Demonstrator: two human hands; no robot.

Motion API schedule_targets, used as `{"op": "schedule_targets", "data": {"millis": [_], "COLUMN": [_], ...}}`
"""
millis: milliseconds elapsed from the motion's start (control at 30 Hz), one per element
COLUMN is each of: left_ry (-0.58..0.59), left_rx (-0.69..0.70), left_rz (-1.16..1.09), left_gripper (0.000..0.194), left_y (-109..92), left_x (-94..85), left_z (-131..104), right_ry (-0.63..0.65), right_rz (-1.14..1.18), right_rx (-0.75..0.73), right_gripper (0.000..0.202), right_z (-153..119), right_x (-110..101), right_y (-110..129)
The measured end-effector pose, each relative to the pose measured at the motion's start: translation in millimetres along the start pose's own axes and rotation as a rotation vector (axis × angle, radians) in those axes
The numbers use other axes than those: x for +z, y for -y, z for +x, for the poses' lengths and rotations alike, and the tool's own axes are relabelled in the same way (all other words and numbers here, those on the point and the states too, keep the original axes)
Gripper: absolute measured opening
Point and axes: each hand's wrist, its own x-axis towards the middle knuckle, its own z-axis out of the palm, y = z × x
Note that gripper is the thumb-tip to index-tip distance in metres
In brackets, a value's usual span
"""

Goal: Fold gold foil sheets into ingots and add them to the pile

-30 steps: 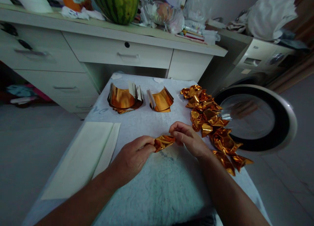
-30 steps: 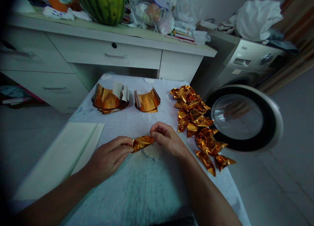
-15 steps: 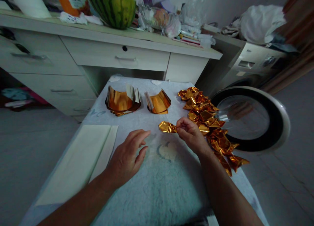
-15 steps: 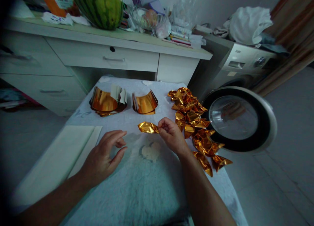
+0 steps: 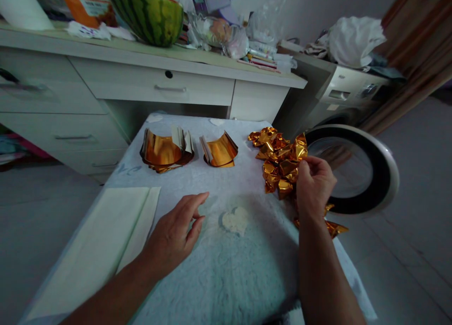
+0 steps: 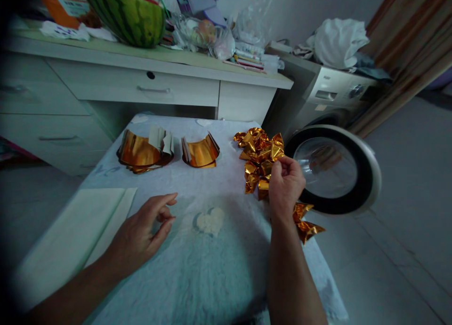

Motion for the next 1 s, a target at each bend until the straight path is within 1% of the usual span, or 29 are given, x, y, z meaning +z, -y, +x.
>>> {"op": "schedule_targets", "data": {"millis": [167, 367, 433, 600, 667, 700, 800, 900, 1000], "left_ry": [0.031, 0.056, 0.060, 0.074, 0.083, 0.089, 0.107, 0.116, 0.119], "left_rx": [-0.014, -0.012, -0.016, -0.021, -0.025, -0.025, -0.012, -0.003, 0.007], "left_rz": [0.003, 0.028, 0.035, 0.037, 0.047, 0.050, 0.055, 0.054, 0.056], "left_gripper": [0.050, 0.045, 0.044, 0.042, 0.042, 0.041, 0.037, 0.032, 0.029], "left_y": [-1, -1, -1, -1, -1, 0, 0, 1, 1], "left_x": [0.5, -1.1, -1.5, -0.1, 0.6, 0.7, 0.5, -0.1, -0.4], "left_z": [1, 1, 1, 2, 2, 1, 0, 0, 1], "right_ry": [0.062, 0.133, 0.120, -0.007, 0.007, 0.040, 0.210, 0.457, 0.571], "right_rz": [-0.085, -0.082, -0.047, 0.074, 0.127, 0.155, 0.179, 0.111, 0.071], "right_rx": [0.087, 0.087, 0.065, -0.034, -0.076, -0.103, -0.185, -0.250, -0.288], "right_gripper": [0.022, 0.029, 0.028, 0.021, 0.015, 0.012, 0.009, 0.011, 0.014], "right_z": [5, 5, 5, -2, -9, -15, -33, -50, -60], "right_x": [-2, 1, 1, 2, 4, 5, 11, 15, 16], "right_y": [-5, -13, -14, -8, -2, 1, 11, 18, 24]}}
